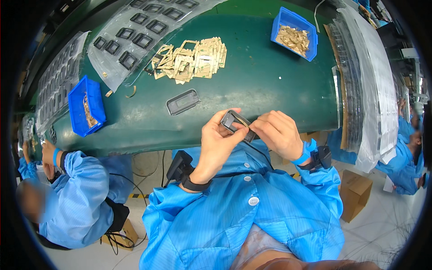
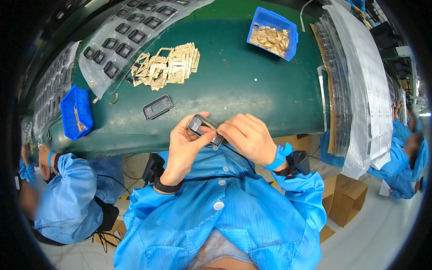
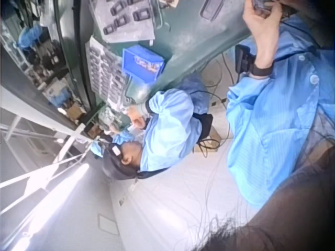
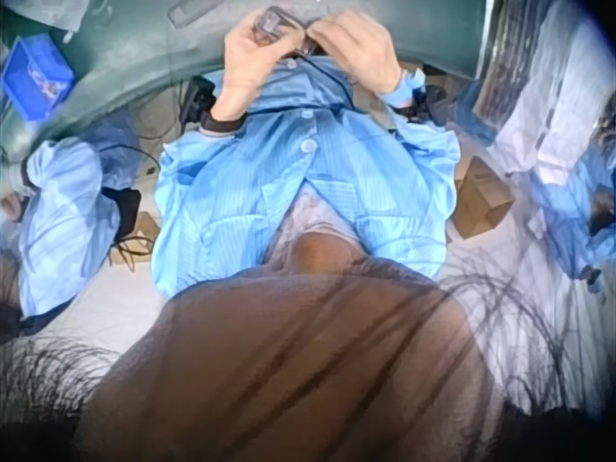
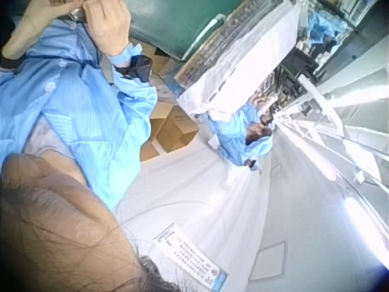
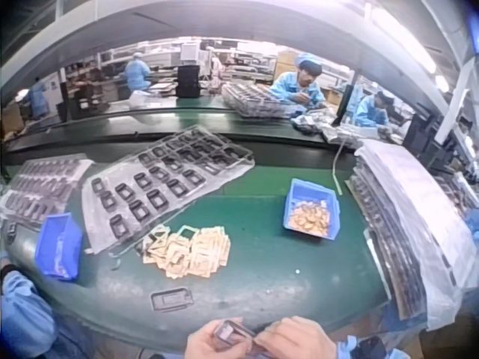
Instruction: Assembling small plastic components into cases on a production line.
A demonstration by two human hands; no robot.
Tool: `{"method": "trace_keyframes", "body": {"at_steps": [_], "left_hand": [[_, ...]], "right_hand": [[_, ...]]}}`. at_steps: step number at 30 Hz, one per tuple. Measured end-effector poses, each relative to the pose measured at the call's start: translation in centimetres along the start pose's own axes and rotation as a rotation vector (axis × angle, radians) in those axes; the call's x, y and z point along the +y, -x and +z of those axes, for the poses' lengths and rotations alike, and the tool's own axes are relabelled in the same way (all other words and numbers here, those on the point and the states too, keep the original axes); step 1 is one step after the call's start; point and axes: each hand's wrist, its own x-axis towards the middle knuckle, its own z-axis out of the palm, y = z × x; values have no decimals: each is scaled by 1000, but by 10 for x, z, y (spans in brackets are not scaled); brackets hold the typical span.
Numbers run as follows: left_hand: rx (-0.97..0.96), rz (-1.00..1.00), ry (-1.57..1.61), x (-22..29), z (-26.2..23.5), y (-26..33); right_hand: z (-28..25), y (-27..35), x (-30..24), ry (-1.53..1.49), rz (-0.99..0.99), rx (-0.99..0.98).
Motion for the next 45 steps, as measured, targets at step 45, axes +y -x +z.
{"method": "trace_keyframes", "body": {"at_steps": [45], "left_hand": [[109, 99, 123, -24, 12, -1]], "right_hand": [[14, 1, -14, -235, 395, 23]]}}
